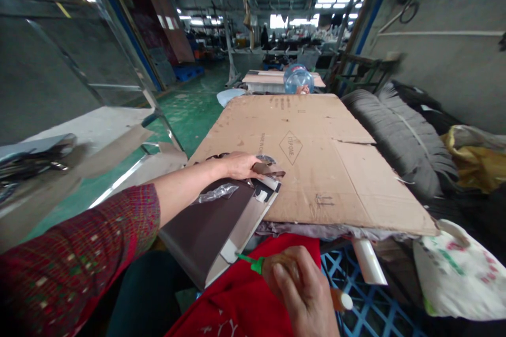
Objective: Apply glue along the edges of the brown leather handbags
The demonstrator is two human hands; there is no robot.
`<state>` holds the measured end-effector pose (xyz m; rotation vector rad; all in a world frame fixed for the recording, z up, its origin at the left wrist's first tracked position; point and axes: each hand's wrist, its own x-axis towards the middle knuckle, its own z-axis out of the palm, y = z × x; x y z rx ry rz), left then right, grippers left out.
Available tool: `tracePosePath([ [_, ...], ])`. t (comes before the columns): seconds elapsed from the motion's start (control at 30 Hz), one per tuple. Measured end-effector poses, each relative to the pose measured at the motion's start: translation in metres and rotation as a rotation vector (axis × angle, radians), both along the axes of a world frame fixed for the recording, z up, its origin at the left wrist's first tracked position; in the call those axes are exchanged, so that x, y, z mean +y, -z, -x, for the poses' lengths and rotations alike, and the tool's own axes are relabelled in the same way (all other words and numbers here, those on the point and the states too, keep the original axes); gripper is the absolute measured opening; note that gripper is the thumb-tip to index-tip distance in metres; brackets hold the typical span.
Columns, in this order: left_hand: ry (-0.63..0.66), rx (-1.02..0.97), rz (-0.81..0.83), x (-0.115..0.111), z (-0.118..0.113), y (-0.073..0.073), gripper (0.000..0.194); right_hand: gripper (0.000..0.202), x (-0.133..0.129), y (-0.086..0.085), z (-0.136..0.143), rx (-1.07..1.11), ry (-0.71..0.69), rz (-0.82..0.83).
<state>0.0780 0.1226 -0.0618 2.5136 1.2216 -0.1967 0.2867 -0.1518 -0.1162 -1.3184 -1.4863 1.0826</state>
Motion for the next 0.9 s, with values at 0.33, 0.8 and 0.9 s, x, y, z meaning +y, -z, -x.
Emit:
tracePosePath([
  [0.33, -0.014, -0.034, -0.077, -0.01, 0.002, 0.001, 0.045, 0.035, -0.003, -0.002, 0.004, 0.084, 0.02, 0.143],
  [0.8, 0.022, -0.027, -0.204, -0.019, 0.003, -0.001, 0.028, 0.044, -0.003, 0.003, 0.001, 0.082, 0.021, 0.243],
  [0.9, 0.029, -0.035, -0.237, -0.02, 0.004, 0.0, 0.027, 0.042, -0.004, 0.0, 0.003, 0.117, 0.048, 0.284],
])
